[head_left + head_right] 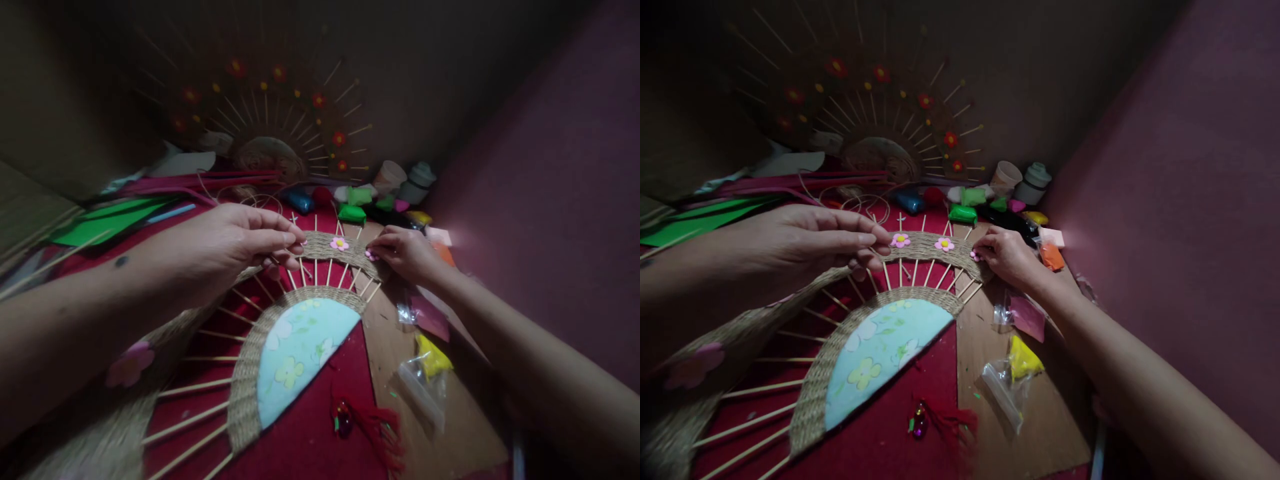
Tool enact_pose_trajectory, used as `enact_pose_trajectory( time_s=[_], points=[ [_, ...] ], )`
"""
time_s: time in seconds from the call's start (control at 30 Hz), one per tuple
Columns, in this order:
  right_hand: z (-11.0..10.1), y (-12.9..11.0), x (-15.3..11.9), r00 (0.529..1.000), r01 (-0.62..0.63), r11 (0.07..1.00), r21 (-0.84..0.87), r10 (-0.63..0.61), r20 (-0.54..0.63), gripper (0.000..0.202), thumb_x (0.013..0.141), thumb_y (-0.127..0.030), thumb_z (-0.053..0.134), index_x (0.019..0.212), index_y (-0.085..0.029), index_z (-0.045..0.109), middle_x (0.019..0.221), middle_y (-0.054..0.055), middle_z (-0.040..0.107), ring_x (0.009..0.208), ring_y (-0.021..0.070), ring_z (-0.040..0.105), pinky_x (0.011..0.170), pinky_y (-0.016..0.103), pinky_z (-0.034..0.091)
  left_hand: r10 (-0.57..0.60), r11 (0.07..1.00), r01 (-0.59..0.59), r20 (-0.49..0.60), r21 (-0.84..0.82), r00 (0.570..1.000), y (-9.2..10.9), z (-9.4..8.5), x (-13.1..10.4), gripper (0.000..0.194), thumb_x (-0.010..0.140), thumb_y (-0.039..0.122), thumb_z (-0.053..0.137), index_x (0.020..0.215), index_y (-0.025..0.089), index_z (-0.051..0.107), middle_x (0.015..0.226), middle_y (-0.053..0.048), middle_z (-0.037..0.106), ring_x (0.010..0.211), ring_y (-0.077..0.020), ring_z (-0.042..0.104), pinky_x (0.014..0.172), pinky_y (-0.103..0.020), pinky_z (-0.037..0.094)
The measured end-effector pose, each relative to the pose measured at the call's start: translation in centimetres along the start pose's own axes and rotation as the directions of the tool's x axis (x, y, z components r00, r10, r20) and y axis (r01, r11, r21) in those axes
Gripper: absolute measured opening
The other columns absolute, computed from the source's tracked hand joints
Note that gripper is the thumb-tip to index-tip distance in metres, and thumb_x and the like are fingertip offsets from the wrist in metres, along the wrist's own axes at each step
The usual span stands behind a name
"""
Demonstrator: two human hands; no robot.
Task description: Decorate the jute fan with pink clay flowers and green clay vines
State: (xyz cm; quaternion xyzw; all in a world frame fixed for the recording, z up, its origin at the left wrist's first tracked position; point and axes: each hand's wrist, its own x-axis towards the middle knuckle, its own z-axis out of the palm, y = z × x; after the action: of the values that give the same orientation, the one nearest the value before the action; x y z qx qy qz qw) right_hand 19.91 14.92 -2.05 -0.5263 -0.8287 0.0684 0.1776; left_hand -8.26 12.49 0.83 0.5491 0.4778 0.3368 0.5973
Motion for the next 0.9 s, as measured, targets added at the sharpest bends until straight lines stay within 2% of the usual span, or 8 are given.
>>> enact_pose_trajectory(
  time_s=[0.27,0.43,0.6,0.67,0.73,0.8,0.87,0.9],
  points=[
    [0.6,0.3,-0.7,0.994,0.106,0.973,-0.207,-0.098,0.050,0.026,0.083,-0.017,0.045,0.078,-0.023,0.070,0.083,0.006,0.060,0.073,0.0162,0.056,0.063,0.028,0.041,0.000,1.000,0.000,0.001,0.005,1.000,-0.2,0.1,0.0,0.021,0.066,0.031,0.068,0.080,0.015,0.068,0.078,-0.007,0.068,0.070,-0.0190,0.062,0.065,-0.029,0.047],
    [0.8,0.4,-0.6,0.983,0.172,0.929,-0.327,-0.140,0.119,0.026,0.085,-0.019,0.043,0.076,-0.021,0.068,0.079,0.009,0.058,0.072,0.0192,0.051,0.065,0.031,0.039,0.005,1.000,-0.005,0.006,0.011,1.000,-0.1,0.1,-0.1,0.021,0.067,0.030,0.068,0.081,0.014,0.069,0.078,-0.008,0.068,0.070,-0.0182,0.062,0.065,-0.029,0.047],
    [0.7,0.0,-0.8,0.987,0.154,0.934,-0.322,-0.132,0.088,0.022,0.084,-0.019,0.044,0.085,-0.021,0.066,0.083,0.008,0.058,0.074,0.0191,0.051,0.063,0.030,0.039,0.020,1.000,-0.020,0.026,0.016,0.999,0.0,-0.1,-0.1,0.022,0.068,0.031,0.069,0.083,0.015,0.069,0.079,-0.007,0.069,0.072,-0.0177,0.063,0.068,-0.029,0.047],
    [0.3,-0.2,-0.9,0.998,0.059,0.962,-0.265,-0.057,0.012,0.021,0.081,-0.017,0.046,0.085,-0.023,0.066,0.085,0.007,0.058,0.074,0.0185,0.052,0.063,0.029,0.038,0.025,1.000,-0.025,0.030,0.018,0.999,0.0,-0.1,-0.2,0.021,0.069,0.030,0.068,0.084,0.015,0.069,0.080,-0.007,0.069,0.072,-0.0171,0.062,0.068,-0.028,0.047],
    [-0.2,-0.1,-1.1,0.981,-0.162,0.982,-0.097,0.150,-0.121,0.020,0.073,-0.012,0.050,0.081,-0.022,0.065,0.087,0.007,0.060,0.077,0.0198,0.052,0.066,0.031,0.039,0.032,0.999,-0.033,0.032,0.020,0.999,0.0,-0.2,-0.2,0.021,0.069,0.030,0.068,0.084,0.015,0.069,0.080,-0.007,0.069,0.071,-0.0165,0.062,0.066,-0.027,0.047],
    [-0.9,0.1,-1.3,0.884,-0.400,0.906,0.139,0.421,-0.202,0.019,0.065,-0.007,0.054,0.075,-0.021,0.062,0.085,0.007,0.060,0.080,0.0216,0.053,0.069,0.032,0.039,0.037,0.999,-0.038,0.047,0.022,0.998,0.0,-0.3,-0.2,0.021,0.069,0.030,0.068,0.084,0.015,0.069,0.079,-0.006,0.069,0.069,-0.0162,0.062,0.064,-0.027,0.048],
    [-1.4,0.4,-1.8,0.769,-0.547,0.773,0.321,0.616,-0.171,0.016,0.062,-0.006,0.057,0.069,-0.021,0.056,0.073,0.006,0.058,0.073,0.0212,0.055,0.065,0.033,0.041,0.039,0.999,-0.041,0.071,0.022,0.997,0.1,-0.4,-0.3,0.022,0.070,0.030,0.068,0.086,0.016,0.068,0.076,-0.005,0.068,0.068,-0.0158,0.062,0.062,-0.026,0.048],
    [-1.6,0.5,-2.0,0.729,-0.590,0.714,0.377,0.672,-0.132,0.016,0.063,-0.007,0.058,0.068,-0.021,0.054,0.066,0.004,0.057,0.066,0.0200,0.054,0.060,0.032,0.042,0.044,0.999,-0.046,0.081,0.022,0.996,0.1,-0.5,-0.3,0.022,0.071,0.031,0.068,0.087,0.016,0.068,0.076,-0.005,0.068,0.068,-0.0158,0.062,0.063,-0.026,0.049]
  ],
)
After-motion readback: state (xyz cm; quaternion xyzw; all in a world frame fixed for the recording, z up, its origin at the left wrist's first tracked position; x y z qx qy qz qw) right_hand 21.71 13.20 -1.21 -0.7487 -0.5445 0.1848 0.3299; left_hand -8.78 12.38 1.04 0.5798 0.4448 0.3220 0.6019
